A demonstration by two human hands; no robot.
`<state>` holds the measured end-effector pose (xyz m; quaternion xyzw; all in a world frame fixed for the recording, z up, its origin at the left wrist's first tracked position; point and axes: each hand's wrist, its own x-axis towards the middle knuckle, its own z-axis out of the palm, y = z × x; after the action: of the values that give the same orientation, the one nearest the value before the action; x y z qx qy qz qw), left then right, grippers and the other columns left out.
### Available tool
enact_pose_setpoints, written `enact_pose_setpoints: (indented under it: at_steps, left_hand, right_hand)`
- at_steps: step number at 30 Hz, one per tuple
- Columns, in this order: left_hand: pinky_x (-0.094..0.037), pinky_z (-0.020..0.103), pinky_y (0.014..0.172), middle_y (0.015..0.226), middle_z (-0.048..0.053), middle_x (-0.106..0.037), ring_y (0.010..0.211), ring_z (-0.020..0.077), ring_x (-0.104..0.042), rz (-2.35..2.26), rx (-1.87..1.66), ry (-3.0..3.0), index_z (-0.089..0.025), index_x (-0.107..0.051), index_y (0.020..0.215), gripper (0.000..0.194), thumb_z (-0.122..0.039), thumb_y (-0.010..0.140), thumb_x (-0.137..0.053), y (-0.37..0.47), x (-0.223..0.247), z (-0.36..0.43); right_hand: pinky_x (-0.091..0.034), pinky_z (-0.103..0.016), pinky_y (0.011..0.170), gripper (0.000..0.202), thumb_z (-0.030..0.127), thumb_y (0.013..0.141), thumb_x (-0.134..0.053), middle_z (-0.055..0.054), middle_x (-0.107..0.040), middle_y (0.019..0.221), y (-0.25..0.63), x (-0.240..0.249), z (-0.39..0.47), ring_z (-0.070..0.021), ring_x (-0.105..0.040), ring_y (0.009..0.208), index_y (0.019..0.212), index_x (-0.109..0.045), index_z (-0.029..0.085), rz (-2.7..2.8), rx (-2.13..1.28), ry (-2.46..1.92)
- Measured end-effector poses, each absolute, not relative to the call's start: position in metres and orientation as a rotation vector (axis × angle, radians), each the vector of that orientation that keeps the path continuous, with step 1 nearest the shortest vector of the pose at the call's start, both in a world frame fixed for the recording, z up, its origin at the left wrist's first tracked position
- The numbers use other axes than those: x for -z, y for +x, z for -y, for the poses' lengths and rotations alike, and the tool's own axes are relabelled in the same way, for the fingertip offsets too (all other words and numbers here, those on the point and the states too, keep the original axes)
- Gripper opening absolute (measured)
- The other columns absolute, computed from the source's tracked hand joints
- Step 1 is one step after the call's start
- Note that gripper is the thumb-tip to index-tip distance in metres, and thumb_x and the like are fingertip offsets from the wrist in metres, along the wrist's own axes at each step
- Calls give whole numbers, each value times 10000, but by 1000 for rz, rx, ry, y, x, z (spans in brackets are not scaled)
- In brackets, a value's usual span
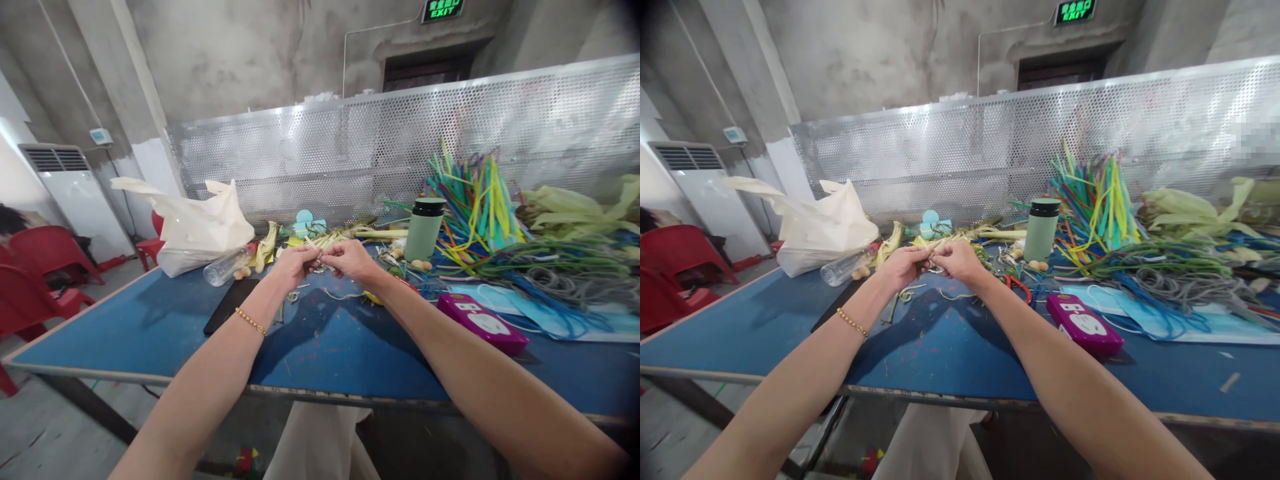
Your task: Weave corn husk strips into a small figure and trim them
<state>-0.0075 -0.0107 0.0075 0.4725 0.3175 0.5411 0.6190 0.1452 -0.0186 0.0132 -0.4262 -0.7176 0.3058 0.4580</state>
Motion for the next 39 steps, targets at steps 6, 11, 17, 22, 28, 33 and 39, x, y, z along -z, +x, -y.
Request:
enact_pose_setpoints:
  at_steps: [6, 11, 17, 22, 28, 33, 39]
  left_hand:
    - [-337, 251, 518, 567, 51, -583, 508, 97, -517, -718, -1172, 1197, -57, -644, 631, 178, -137, 692, -792, -13, -10, 11]
    - [-298, 229, 482, 509, 23, -525, 452, 66, -445, -769, -1159, 1237, -84, -587, 565, 237, -114, 729, -756, -15, -10, 11]
    - [-306, 223, 487, 527, 11, -516, 470, 64, -442, -728, -1161, 1204, -86, -590, 584, 232, -124, 711, -780, -16, -12, 11]
    - [-310, 227, 493, 525, 11, -506, 468, 65, -434, -725, -1143, 1180, -71, -603, 579, 214, -102, 721, -760, -18, -14, 13]
    - [-302, 227, 502, 569, 38, -546, 495, 69, -442, -731, -1173, 1162, -62, -628, 619, 172, -101, 717, -764, -17, -16, 12]
    - [-300, 231, 505, 580, 34, -540, 505, 67, -448, -731, -1165, 1183, -58, -635, 631, 159, -97, 709, -767, -13, -16, 15]
    - [-258, 226, 487, 646, 32, -572, 501, 49, -419, -658, -1083, 1242, -61, -677, 719, 248, -257, 685, -826, -12, -17, 22]
  right_hand:
    - [-390, -196, 401, 173, 276, 689, -699, 23, -551, 459, 147, -15, 20, -82, -484, 405, 589, -629, 153, 1755, -800, -968]
    - [-346, -199, 396, 188, 306, 668, -716, 38, -507, 469, 148, -16, 22, -62, -416, 404, 603, -641, 147, 1787, -820, -957]
    - [-309, -199, 393, 159, 288, 662, -693, 31, -522, 485, 150, -21, 24, -56, -399, 407, 631, -681, 132, 1798, -821, -942]
    - [-304, -194, 386, 111, 237, 639, -680, 32, -532, 482, 149, -23, 27, -56, -395, 404, 655, -707, 131, 1781, -826, -957]
    - [-379, -198, 406, 197, 336, 707, -698, 19, -570, 509, 154, -19, 18, -79, -475, 422, 661, -687, 145, 1829, -711, -988]
    - [-416, -198, 420, 245, 382, 721, -720, -19, -671, 643, 157, -21, 17, -96, -547, 474, 764, -678, 144, 1717, -725, -945]
    - [-406, -181, 406, 176, 291, 674, -733, -5, -613, 542, 154, -23, 22, -78, -509, 452, 660, -648, 137, 1627, -836, -917]
